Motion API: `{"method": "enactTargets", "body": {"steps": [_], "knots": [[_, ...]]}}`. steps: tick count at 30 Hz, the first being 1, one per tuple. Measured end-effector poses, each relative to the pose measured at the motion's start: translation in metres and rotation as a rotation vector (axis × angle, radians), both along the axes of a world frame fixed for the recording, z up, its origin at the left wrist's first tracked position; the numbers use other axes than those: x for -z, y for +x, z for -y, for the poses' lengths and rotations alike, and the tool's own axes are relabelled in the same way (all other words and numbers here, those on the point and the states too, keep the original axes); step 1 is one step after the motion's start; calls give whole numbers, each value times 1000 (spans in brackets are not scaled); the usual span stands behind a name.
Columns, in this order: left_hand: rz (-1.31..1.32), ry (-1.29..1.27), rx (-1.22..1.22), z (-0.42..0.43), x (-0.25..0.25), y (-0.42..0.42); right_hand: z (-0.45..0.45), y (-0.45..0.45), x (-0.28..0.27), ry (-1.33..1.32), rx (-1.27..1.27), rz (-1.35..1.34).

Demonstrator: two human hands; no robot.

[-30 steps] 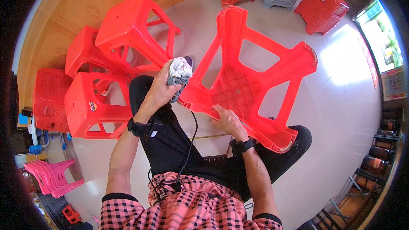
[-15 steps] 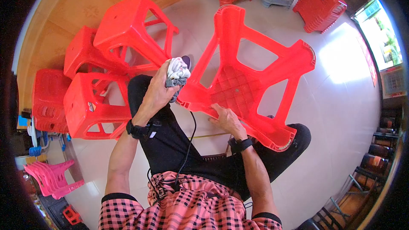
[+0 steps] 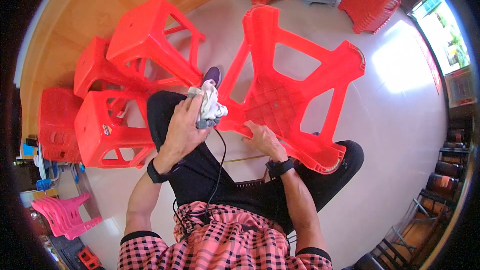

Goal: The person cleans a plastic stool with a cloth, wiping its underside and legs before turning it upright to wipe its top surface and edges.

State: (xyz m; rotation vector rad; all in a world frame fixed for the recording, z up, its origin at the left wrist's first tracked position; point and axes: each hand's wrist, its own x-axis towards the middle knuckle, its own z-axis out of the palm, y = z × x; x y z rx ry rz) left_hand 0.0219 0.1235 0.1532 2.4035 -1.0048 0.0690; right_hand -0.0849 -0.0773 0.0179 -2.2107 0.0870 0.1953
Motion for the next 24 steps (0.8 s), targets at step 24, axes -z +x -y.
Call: {"method": "enactTargets", "body": {"steps": [24], "knots": [[-626,-275,214,12,-23,-60,-3,-17,184,1662,170,-419]]}}
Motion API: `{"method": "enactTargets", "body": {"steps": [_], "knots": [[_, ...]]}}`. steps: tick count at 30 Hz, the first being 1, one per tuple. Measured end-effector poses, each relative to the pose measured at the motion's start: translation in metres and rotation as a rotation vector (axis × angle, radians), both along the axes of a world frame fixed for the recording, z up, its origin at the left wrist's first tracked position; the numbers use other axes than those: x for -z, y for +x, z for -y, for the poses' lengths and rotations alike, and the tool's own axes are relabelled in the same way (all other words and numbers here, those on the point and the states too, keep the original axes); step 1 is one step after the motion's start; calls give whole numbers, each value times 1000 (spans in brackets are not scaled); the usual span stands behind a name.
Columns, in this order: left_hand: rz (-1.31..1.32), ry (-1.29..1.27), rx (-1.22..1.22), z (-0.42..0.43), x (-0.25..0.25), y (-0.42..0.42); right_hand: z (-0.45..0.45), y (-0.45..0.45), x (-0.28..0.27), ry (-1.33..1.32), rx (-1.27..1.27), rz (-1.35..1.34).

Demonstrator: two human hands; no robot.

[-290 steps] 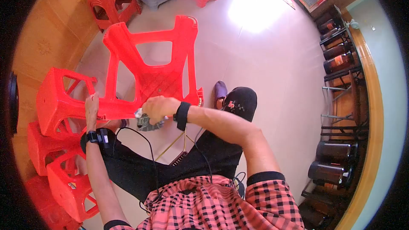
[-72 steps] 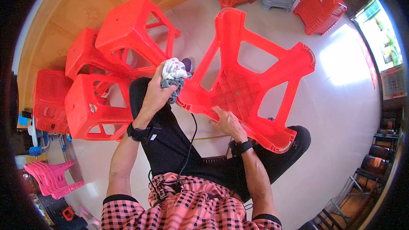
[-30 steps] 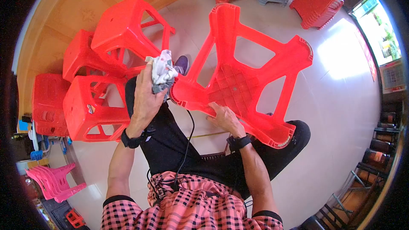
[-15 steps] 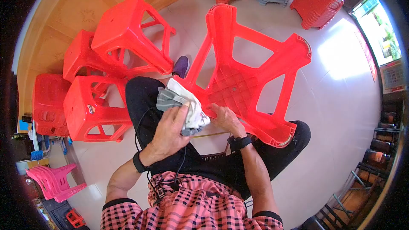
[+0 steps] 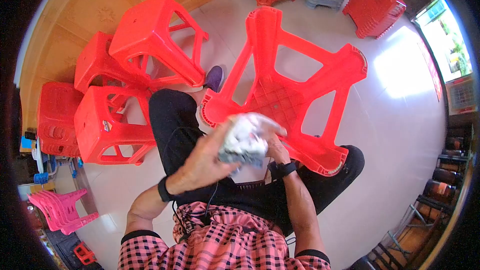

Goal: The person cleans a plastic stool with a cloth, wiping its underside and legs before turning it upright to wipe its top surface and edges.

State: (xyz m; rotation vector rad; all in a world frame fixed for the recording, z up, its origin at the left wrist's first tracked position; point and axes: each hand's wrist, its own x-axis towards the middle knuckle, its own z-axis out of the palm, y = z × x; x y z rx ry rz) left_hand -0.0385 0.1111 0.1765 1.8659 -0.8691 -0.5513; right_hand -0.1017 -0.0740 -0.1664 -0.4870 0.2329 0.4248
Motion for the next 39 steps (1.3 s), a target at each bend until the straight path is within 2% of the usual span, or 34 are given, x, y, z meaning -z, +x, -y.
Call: {"method": "enactTargets", "body": {"steps": [1,2,3,6,7,10,12,14,16,17,20,22,23,24,26,28,30,31,32,34,36,38,39], "knots": [[111,5,-70,-4,0,12,7,5,-53,-819,-102,284],[221,10,-140,-7,-1,25,12,12,-139,-1639,-205,565],[284,-21,-191,-9,-5,39,5,19,-180,-1693,-366,342],[424,36,-351,-16,1,73,4,22,-202,-1729,-455,324],[433,66,-387,-17,6,80,4,19,-183,-1646,-287,411],[432,24,-428,-22,30,86,4,16,-177,-1665,-198,468],[464,158,-420,-21,26,67,4,15,-177,-1659,-206,454],[371,137,-291,-22,34,53,3,19,-182,-1652,-215,455],[282,133,-166,-19,34,32,2,21,-194,-1632,-320,346],[283,133,-167,-15,32,27,2,21,-188,-1632,-320,347],[165,141,-176,-8,26,17,6,17,-173,-1573,-228,410],[-30,113,-118,-10,24,10,6,15,-175,-1567,-163,475],[-75,58,-39,-9,22,4,7,13,-183,-1567,-157,472],[-249,68,28,-5,8,-5,7,10,-197,-1563,-87,544],[-260,55,148,2,8,-22,3,0,-204,-1561,-9,612],[-280,13,170,5,16,-30,-8,-13,-196,-123,379,-86],[-276,77,107,6,8,-24,-7,1,-194,-155,350,-121],[-213,54,45,3,16,-21,6,-1,-199,-1001,57,231],[-95,1,-2,-3,31,-18,18,9,-153,-1490,15,751],[-196,-35,-92,-1,13,-6,7,9,-167,-1522,211,618],[-174,-65,-128,-3,11,3,2,8,-200,-1567,195,595],[-160,-85,-177,-2,11,8,1,6,-215,-1287,241,364],[-157,-87,-174,2,11,9,3,2,-219,-1110,237,332]]}}
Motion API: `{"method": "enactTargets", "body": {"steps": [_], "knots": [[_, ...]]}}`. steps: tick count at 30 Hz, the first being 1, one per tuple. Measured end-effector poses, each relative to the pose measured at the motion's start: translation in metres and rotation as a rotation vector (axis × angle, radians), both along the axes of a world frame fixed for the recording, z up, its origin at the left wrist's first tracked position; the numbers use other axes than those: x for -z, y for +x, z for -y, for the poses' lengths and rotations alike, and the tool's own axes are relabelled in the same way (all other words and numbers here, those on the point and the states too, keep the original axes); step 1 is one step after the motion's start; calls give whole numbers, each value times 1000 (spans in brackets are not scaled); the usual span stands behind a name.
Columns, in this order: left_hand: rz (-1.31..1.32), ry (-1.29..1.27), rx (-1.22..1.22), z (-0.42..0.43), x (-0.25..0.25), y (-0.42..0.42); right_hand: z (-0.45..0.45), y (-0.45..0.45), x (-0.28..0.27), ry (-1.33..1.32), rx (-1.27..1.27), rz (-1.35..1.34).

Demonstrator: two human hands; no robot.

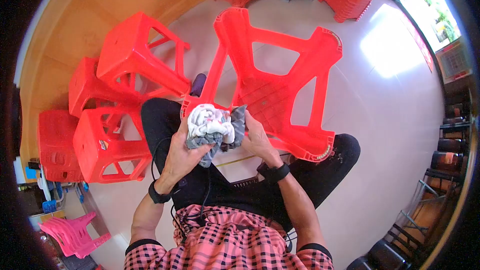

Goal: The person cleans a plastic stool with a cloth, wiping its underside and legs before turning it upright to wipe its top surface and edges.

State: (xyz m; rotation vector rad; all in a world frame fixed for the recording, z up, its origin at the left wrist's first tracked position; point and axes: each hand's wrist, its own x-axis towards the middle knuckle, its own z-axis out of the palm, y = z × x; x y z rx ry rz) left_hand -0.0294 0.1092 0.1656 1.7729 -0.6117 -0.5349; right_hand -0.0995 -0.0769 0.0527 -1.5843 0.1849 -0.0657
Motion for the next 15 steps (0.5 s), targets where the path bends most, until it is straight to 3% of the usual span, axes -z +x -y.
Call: {"method": "enactTargets", "body": {"steps": [1,3,4,5,7,8,11,13,15], "knots": [[96,9,-15,6,0,1,-2,-1,-5,0,2,3],[195,19,-30,19,4,1,-9,-2,-22,542,111,105],[357,99,-29,25,9,0,-10,-9,-36,708,167,26],[520,180,-28,33,11,1,-6,-9,-38,710,166,31],[535,295,17,46,12,0,5,-9,-39,-52,-29,115],[557,281,2,53,18,-1,6,-6,-38,-151,-19,285],[561,260,-2,63,30,3,15,-5,-26,-247,14,209],[244,-70,-1,64,37,15,13,-11,-26,-227,100,156],[-1,-141,-97,54,37,18,10,-13,-24,-372,243,139]]}}
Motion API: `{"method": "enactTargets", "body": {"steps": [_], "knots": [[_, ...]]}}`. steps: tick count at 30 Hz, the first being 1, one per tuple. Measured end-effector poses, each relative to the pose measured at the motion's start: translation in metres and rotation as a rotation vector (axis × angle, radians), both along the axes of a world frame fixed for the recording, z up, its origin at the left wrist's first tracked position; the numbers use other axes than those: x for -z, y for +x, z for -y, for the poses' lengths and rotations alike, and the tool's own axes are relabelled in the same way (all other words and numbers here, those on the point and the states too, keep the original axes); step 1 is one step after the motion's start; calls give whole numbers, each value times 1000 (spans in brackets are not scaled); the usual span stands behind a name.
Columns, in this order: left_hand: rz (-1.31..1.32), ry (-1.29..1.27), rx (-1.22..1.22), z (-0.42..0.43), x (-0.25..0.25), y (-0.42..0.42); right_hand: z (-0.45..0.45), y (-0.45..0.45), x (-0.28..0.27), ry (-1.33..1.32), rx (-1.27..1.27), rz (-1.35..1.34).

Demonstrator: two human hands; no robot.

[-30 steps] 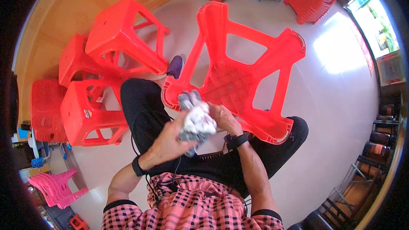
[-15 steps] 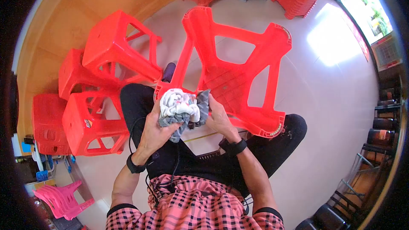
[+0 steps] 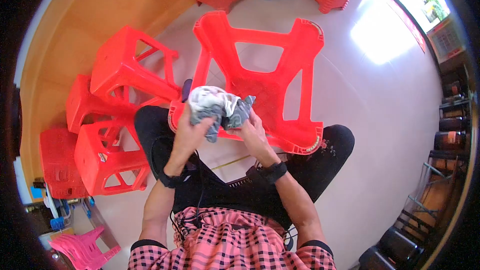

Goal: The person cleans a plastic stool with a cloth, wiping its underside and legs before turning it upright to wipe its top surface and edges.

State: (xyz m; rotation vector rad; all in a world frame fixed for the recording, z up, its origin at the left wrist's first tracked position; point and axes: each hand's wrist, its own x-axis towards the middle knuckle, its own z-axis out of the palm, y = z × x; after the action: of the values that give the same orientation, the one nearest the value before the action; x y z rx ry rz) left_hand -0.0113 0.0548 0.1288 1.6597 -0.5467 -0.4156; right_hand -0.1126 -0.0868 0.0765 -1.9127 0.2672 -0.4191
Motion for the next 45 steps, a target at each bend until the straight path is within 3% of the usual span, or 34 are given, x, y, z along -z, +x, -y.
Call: {"method": "enactTargets", "body": {"steps": [1,4,8,10,12,13,15,16,17,18,19,20,24,26,28,29,31,34,36,38,45], "knots": [[-176,11,4,-8,1,7,-3,5,11,870,74,15],[-621,-133,35,-25,-5,19,-1,6,13,1092,333,12],[-702,-275,-49,-27,-1,13,3,12,34,867,523,114],[-689,-238,-9,-34,4,18,7,13,31,961,553,143],[-538,30,103,-37,3,19,9,12,28,1055,577,174],[-538,30,103,-34,3,17,10,10,28,1087,481,195],[-131,40,74,-21,4,6,9,7,16,1118,386,216],[-131,40,74,-16,6,2,8,5,3,797,234,178],[92,139,62,-9,6,0,7,5,-8,475,84,139],[316,237,47,-2,5,-5,2,6,-10,476,80,139],[363,420,4,0,1,-14,-4,8,-12,433,-34,203],[364,424,-1,4,4,-19,-8,10,-13,391,-148,267],[405,325,174,10,14,-42,-5,6,-2,235,-112,178],[386,296,245,9,7,-52,3,6,-6,721,-81,107],[299,206,258,6,2,-53,8,7,8,756,-83,149],[208,120,267,4,-2,-52,7,8,11,934,-50,152],[317,121,197,-4,-16,-45,4,12,17,1212,-24,158],[744,208,-176,-17,-32,-26,1,16,31,1287,25,107],[776,309,-333,-25,-34,-5,2,19,44,1320,60,105],[695,369,-362,-29,-19,15,3,22,52,1441,198,106],[414,429,-345,-41,43,59,12,24,49,1387,223,11]]}}
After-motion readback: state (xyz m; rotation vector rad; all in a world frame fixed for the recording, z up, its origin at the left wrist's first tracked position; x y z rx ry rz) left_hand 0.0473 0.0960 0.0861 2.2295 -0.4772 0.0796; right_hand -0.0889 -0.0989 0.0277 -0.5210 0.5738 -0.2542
